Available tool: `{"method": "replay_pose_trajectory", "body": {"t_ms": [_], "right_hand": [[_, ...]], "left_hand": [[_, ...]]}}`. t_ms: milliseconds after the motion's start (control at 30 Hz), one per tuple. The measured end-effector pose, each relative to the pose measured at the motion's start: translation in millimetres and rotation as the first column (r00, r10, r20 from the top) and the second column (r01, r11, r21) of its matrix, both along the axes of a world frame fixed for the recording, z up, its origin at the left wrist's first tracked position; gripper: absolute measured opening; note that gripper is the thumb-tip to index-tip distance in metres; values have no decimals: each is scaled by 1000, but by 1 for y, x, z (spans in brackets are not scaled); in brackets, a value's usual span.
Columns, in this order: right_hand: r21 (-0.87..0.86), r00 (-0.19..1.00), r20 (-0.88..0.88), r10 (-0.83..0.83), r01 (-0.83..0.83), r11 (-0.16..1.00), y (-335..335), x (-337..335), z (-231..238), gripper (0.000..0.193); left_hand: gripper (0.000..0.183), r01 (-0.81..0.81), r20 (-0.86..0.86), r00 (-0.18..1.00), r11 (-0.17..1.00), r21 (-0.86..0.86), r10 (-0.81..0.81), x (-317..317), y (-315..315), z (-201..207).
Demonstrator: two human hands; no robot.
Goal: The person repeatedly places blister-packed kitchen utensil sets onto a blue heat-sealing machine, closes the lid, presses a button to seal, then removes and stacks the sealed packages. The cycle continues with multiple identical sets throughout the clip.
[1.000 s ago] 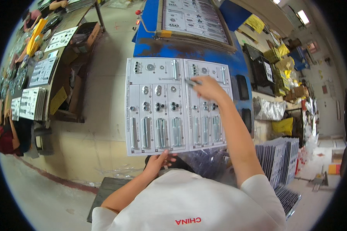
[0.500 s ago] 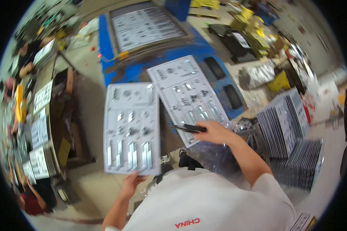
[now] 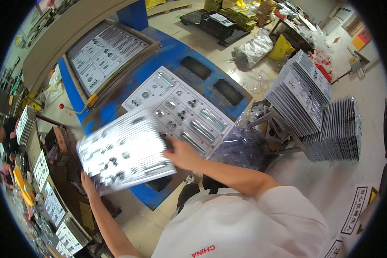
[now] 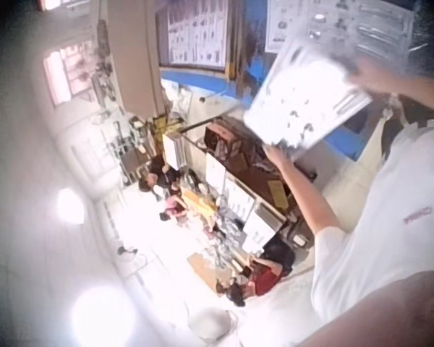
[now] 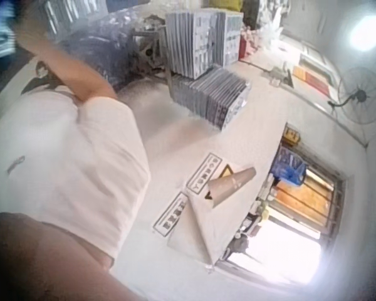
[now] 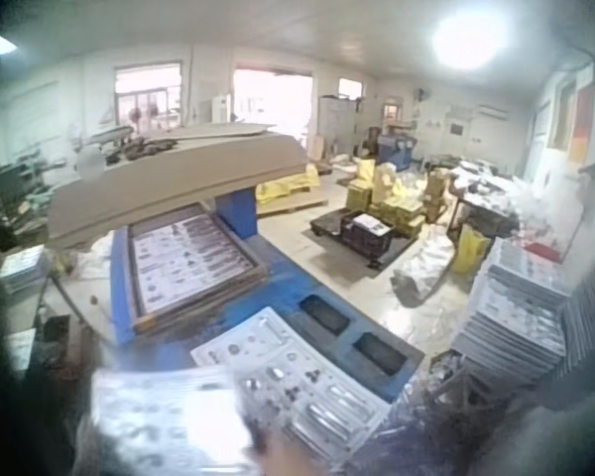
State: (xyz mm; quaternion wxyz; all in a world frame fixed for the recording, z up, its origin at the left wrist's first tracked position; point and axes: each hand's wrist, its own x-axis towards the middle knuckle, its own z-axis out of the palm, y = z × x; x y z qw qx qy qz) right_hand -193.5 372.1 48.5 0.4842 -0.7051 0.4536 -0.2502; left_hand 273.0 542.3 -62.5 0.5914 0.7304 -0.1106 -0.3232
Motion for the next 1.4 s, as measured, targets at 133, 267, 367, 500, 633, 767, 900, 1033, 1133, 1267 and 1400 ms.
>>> {"method": "replay_pose_trajectory", "body": {"t_ms": [133,267,367,500,633,767,900,1033,1133,1267,1400], "right_hand": [[439,926,126,-355,269,857,27,-100,12,42],[498,836,31,-548,463,734,42,-132,-6,32],[553,808,-105,-579,532,641,42,-129,-24,32],[661,649,185,-738,474,582,36,-127,-34,38],[562,692,186,-698,508,653,32,-158,-22,37],[501,561,7,-828,714,488,19,-250,12,39],[190,328,33,-944,925,328,-5,-396,50,40],[-95,94,-19,-995,991,96,-34,-570,77,38],[-139,46,-41,-998,989,51,-57,-697,76,37],[-168,-69,-81,-994,984,-54,-79,-795,40,37],[-315,-121,-202,-972,948,-52,-89,-810,20,39]], "left_hand": [[21,504,478,765,864,-27,-431,-49,-212,38],[22,628,776,358,749,210,-518,-146,-361,59],[25,631,686,304,679,375,-661,-179,-405,60],[28,679,614,281,604,416,-738,-170,-408,65],[23,673,714,222,634,380,-664,-188,-393,110],[25,741,661,234,571,353,-713,-282,-390,166],[27,886,627,246,434,165,-739,-440,-431,173],[32,942,585,227,327,70,-778,-655,-498,150],[34,973,540,162,224,50,-826,-812,-542,141],[32,973,528,132,213,95,-839,-936,-565,129],[35,929,769,52,313,196,-637,-958,-571,108]]}}
